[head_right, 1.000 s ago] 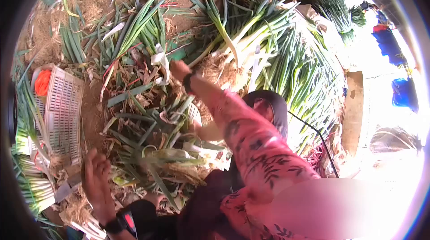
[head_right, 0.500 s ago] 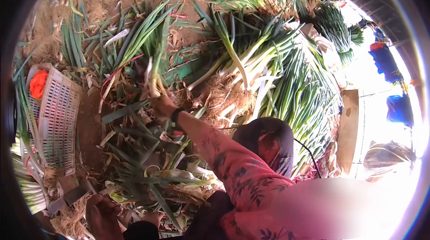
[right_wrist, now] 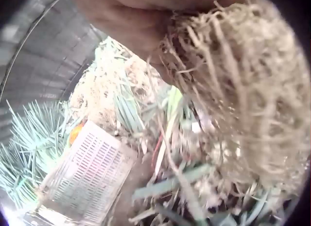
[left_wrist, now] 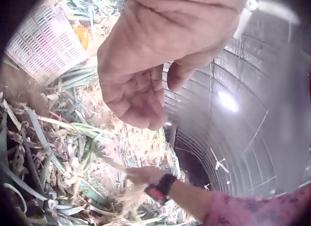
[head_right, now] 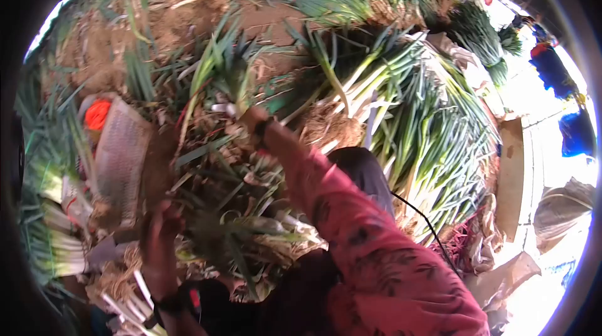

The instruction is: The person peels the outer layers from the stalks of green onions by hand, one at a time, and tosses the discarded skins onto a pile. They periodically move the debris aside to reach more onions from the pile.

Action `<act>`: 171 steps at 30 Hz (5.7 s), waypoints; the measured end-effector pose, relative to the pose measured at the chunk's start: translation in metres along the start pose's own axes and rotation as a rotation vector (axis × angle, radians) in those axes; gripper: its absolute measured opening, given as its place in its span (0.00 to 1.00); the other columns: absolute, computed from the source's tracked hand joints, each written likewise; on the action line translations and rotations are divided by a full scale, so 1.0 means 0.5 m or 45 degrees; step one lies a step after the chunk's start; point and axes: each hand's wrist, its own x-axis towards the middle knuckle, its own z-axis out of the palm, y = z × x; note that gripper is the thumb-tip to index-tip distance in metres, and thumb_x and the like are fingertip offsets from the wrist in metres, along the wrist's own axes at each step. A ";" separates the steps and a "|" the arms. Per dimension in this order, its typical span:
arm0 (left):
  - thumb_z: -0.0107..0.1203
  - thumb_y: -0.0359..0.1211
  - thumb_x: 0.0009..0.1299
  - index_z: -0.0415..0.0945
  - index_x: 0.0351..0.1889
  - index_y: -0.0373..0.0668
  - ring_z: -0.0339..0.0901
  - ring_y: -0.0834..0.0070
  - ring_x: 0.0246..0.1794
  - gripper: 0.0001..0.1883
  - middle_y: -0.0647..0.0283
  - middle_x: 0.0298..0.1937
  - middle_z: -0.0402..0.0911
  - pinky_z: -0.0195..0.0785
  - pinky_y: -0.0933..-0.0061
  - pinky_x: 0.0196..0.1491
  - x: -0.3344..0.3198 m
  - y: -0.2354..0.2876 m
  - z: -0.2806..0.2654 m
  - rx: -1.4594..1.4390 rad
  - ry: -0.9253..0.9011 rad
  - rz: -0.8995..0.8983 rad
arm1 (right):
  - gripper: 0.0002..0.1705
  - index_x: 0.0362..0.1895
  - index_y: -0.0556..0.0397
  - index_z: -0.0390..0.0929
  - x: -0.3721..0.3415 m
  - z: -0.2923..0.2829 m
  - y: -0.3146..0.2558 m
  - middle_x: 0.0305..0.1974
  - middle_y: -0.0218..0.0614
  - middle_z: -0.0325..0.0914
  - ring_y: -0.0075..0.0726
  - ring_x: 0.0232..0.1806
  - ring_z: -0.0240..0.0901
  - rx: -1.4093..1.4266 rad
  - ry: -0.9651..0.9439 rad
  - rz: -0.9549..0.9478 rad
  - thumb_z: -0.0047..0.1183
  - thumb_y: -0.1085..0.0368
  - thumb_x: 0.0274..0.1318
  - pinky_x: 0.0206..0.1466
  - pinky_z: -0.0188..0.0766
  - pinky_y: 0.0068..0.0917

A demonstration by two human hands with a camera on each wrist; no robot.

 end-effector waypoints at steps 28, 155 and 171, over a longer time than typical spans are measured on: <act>0.55 0.34 0.67 0.67 0.58 0.41 0.77 0.58 0.44 0.22 0.52 0.47 0.78 0.71 0.58 0.49 0.008 -0.090 -0.069 0.267 0.210 0.670 | 0.26 0.53 0.56 0.72 -0.628 -0.100 -0.365 0.40 0.41 0.80 0.32 0.40 0.76 0.879 -0.680 -0.208 0.50 0.48 0.63 0.41 0.72 0.33; 0.51 0.36 0.73 0.65 0.60 0.34 0.79 0.63 0.45 0.21 0.50 0.48 0.78 0.76 0.61 0.51 -0.055 0.059 -0.180 -0.690 0.125 0.755 | 0.15 0.41 0.60 0.73 -0.561 0.163 -0.222 0.39 0.53 0.77 0.54 0.40 0.76 -0.230 -0.752 -0.615 0.51 0.68 0.48 0.36 0.73 0.40; 0.55 0.21 0.66 0.64 0.60 0.35 0.78 0.62 0.48 0.24 0.54 0.52 0.76 0.77 0.57 0.50 -0.017 0.016 -0.177 -0.846 0.240 0.695 | 0.19 0.39 0.57 0.70 -0.484 -0.011 -0.528 0.33 0.41 0.74 0.43 0.37 0.75 0.686 -0.205 -0.752 0.65 0.66 0.45 0.43 0.71 0.34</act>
